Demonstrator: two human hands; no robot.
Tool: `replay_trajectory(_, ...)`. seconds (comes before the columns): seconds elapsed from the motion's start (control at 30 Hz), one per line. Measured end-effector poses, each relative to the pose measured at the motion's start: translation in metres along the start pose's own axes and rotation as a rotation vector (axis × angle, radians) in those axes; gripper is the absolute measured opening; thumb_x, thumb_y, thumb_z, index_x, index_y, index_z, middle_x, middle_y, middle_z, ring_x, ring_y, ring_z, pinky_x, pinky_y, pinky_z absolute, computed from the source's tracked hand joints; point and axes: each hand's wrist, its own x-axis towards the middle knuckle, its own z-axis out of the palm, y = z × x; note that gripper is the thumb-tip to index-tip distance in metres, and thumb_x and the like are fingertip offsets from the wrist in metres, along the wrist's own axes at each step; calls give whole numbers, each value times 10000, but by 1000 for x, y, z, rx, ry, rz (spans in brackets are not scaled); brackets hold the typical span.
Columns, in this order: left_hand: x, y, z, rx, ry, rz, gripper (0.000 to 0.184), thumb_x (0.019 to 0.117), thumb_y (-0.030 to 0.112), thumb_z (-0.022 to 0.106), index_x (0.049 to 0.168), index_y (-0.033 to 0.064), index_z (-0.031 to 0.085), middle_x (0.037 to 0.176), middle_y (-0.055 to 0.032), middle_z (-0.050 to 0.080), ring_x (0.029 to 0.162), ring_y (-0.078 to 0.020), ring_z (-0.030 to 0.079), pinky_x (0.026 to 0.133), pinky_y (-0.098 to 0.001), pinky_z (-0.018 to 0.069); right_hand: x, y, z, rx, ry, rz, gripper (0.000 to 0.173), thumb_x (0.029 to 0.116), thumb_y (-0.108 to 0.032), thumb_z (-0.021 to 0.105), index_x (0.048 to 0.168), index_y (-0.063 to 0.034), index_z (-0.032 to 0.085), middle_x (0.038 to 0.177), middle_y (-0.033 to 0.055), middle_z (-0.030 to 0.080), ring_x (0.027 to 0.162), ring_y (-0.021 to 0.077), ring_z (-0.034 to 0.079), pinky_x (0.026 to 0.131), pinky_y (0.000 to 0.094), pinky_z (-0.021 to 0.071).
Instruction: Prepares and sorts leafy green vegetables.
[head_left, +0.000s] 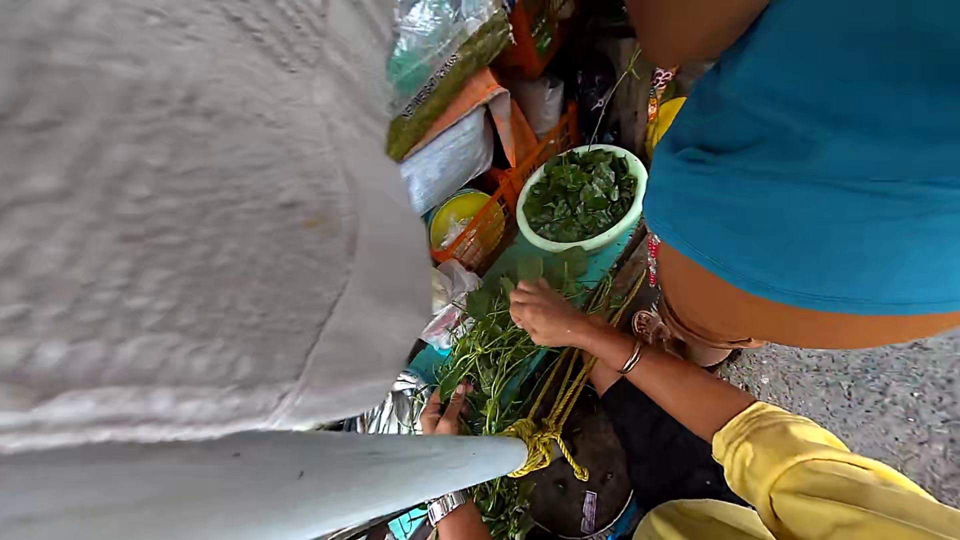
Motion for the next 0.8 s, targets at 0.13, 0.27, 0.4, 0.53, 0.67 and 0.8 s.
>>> replay_trajectory(0.13,-4,1,5,-19,15,-8,151,993,5,529,1086,-19,647,827,5,724,584,-31,599,571,-203,530,-2,-3,-1,288,93,39,66,926,34,625,912,43,688,1105,199,645,1179,383,558,1033,543,429)
replay_trajectory(0.27,-8,-2,5,-25,7,20,144,973,5,562,1058,-28,673,847,-12,740,608,-35,611,592,-210,532,-8,0,-15,650,364,114,136,989,-3,576,962,77,682,1133,216,646,1121,310,616,992,454,516)
replay_trajectory(0.4,-13,2,6,16,2,1,201,944,34,648,1136,-25,657,897,-31,732,672,-64,636,642,-240,557,-14,2,-32,1014,440,163,138,1031,-60,507,1080,4,619,1020,87,686,883,168,687,824,381,606)
replay_trajectory(0.53,-17,3,10,-51,-52,19,278,900,28,706,1168,-22,651,951,-41,738,790,-96,684,734,-279,586,-20,-1,-34,1049,281,165,107,1031,-93,537,1100,-62,613,913,52,683,691,123,622,602,272,543)
replay_trajectory(0.67,-27,12,15,-126,-25,13,325,868,47,722,1177,-21,647,973,-16,717,908,-89,693,873,-308,590,-20,-25,-37,752,176,164,126,953,-125,650,1044,-38,660,861,14,633,725,58,579,676,264,521)
replay_trajectory(0.8,-27,7,17,-120,16,7,235,860,90,737,1073,13,677,936,-6,693,876,-75,665,840,-300,572,-12,-40,-31,443,60,43,217,874,-204,807,1034,-63,769,995,105,646,887,201,624,772,413,548)
